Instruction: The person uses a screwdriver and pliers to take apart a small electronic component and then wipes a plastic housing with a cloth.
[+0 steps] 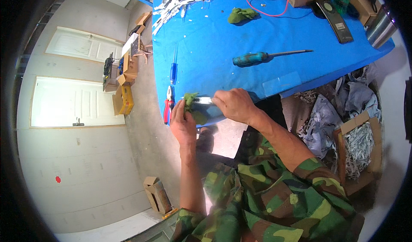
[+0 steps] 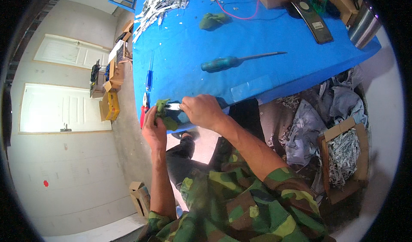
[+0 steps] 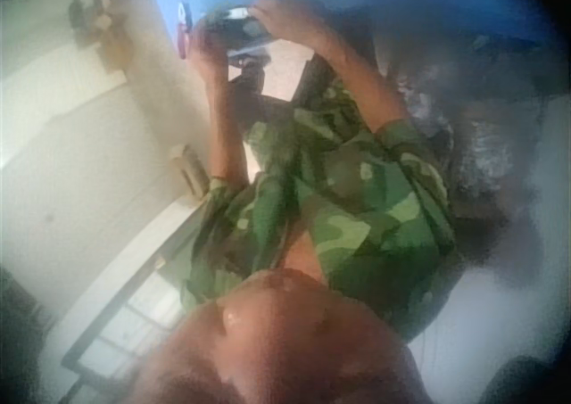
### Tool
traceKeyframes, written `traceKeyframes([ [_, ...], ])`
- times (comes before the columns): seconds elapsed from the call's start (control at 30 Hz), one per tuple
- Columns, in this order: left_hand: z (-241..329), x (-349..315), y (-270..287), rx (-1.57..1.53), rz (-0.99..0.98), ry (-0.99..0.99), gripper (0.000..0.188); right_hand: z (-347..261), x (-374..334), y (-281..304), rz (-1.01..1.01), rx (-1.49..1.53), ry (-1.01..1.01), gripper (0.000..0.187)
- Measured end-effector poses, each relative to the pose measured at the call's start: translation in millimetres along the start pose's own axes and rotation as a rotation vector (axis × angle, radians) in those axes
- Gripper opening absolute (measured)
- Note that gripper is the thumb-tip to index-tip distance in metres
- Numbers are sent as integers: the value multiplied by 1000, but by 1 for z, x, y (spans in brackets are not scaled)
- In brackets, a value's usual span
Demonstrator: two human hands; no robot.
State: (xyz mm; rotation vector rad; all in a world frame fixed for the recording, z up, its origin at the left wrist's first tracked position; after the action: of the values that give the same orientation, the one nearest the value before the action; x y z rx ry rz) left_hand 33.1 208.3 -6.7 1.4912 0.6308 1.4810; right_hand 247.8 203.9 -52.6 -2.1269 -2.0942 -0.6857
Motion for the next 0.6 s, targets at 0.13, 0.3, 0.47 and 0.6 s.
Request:
traceKeyframes([
  [0.13, 8, -2, 13, -60, -13, 66, 41, 2, 3, 0, 2, 18, -22, 26],
  [0.3, 58, -13, 11, -67, -102, -19, 45, 1, 3, 2, 1, 29, -74, 29],
  [0.47, 58, -17, -10, 49, -118, -118, 47, -3, 4, 3, -10, 6, -99, 31],
  [0.6, 34, -6, -7, 83, -113, -94, 46, -1, 4, 1, -12, 17, -120, 29],
])
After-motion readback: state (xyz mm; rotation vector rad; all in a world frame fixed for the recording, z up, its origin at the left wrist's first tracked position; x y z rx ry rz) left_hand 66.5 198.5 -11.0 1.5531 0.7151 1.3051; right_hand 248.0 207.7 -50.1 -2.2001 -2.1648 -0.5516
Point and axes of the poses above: each hand's wrist, its own x-axis towards the middle knuckle, its own y-axis out of the back of the hand, z = x × y, the point moved 3 cm from there along x, towards the middle knuckle, and after that the axes turned 11 degrees about x, right-handed, at the moved point
